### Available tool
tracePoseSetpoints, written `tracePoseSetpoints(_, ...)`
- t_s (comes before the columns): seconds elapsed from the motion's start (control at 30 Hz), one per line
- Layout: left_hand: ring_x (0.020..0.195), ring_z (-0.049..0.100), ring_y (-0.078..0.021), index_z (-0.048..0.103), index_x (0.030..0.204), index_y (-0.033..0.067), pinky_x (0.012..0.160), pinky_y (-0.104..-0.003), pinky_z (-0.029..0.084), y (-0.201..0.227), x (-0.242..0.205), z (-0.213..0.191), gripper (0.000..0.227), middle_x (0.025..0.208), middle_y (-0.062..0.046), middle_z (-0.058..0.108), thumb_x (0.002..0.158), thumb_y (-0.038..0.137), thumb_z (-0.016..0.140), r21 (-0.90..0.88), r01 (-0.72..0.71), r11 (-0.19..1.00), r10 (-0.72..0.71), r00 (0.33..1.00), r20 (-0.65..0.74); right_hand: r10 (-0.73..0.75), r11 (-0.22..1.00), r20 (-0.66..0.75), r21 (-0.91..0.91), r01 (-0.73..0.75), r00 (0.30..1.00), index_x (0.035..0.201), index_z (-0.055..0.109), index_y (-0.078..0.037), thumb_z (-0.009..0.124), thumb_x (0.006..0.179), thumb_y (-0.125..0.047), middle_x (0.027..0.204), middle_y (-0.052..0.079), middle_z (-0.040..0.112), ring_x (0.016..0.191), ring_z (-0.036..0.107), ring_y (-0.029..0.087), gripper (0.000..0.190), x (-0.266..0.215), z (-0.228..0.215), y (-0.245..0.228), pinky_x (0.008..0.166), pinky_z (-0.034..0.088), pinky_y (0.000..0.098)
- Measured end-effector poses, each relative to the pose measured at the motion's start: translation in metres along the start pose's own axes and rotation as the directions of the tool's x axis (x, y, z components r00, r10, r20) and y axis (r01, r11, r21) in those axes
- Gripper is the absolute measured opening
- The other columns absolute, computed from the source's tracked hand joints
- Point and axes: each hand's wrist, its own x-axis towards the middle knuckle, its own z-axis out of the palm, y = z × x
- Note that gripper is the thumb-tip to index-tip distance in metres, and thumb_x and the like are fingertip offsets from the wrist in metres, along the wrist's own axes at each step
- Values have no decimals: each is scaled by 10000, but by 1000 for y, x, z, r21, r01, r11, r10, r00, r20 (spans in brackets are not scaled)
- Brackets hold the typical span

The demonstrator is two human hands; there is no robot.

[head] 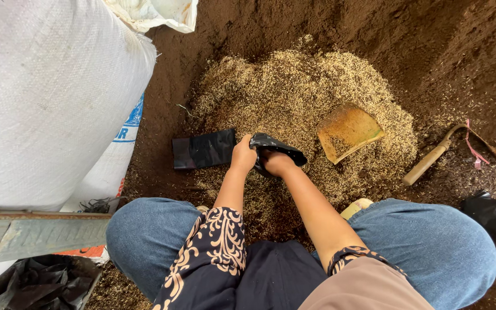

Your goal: The person scoops grain from a large pile using a scoop and fills black plastic bags. They tie the bags and place them aside, repeating the process.

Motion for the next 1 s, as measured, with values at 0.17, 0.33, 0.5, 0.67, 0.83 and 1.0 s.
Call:
tracePoseSetpoints(0.17, 1011, 654, -443, 600, 1180, 71, 839, -500, 501, -8, -4, 8, 229, 1044, -234, 707, 952, 91, 588, 58, 16, 998, -13, 999, -51, 225, 958, 115, -210, -197, 968, 1557, 317, -324, 571, 948, -497, 1456, 130, 540, 1280, 574, 295, 682, -24, -22, -9, 1076, 471, 416)
tracePoseSetpoints(0.33, 1004, 694, -413, 639, 1180, 71, 866, -455, 531, -21, 20, 14, 289, 1042, -237, 728, 900, 58, 568, -112, -14, 994, -14, 971, -239, -94, 992, -47, 85, 98, 994, 1437, 562, -177, 586, 880, -161, 1329, 173, 666, 1170, 653, 306, 557, -36, -53, -27, 1026, 503, 402)
tracePoseSetpoints(0.5, 1264, 629, -356, 485, 1400, 82, 1037, -432, 491, -8, 58, 10, 617, 1382, -224, 634, 895, 362, 701, -486, 90, 869, -172, 977, -127, -16, 849, -372, 485, 210, 928, 1123, 758, -96, 488, 838, -4, 1140, 104, 776, 1008, 715, 209, 403, -60, -126, -26, 897, 588, 380)
tracePoseSetpoints(0.67, 1546, 128, -377, -71, 1635, 244, 1205, -604, 164, -15, 59, 10, 1094, 1702, -155, 40, 882, 718, 565, -702, 322, 636, -259, 945, 200, 341, 815, -570, 576, 67, 748, 1120, 723, -129, 500, 937, 1, 1132, 57, 738, 906, 666, 111, 316, -86, -167, 21, 765, 534, 224)
tracePoseSetpoints(0.83, 1520, 237, -372, -12, 1629, 246, 1180, -612, 258, -30, 46, 21, 1131, 1684, -135, 150, 783, 780, 515, -650, 434, 623, -330, 900, 284, 735, 624, -577, 371, -688, 356, 1390, 539, -73, 641, 913, -77, 1489, 182, 461, 1319, 458, 299, 488, -90, -139, 96, 1090, 403, 461)
tracePoseSetpoints(1.0, 1528, 180, -356, -11, 1630, 238, 1185, -604, 201, -40, 43, 41, 1167, 1668, -172, 121, 783, 617, 695, -571, 430, 699, -304, 902, 307, 346, 721, -827, -69, -690, 444, 1383, 535, -161, 575, 571, 145, 1552, 244, 316, 1398, 366, 453, 869, -90, -93, 150, 1129, 232, 584)
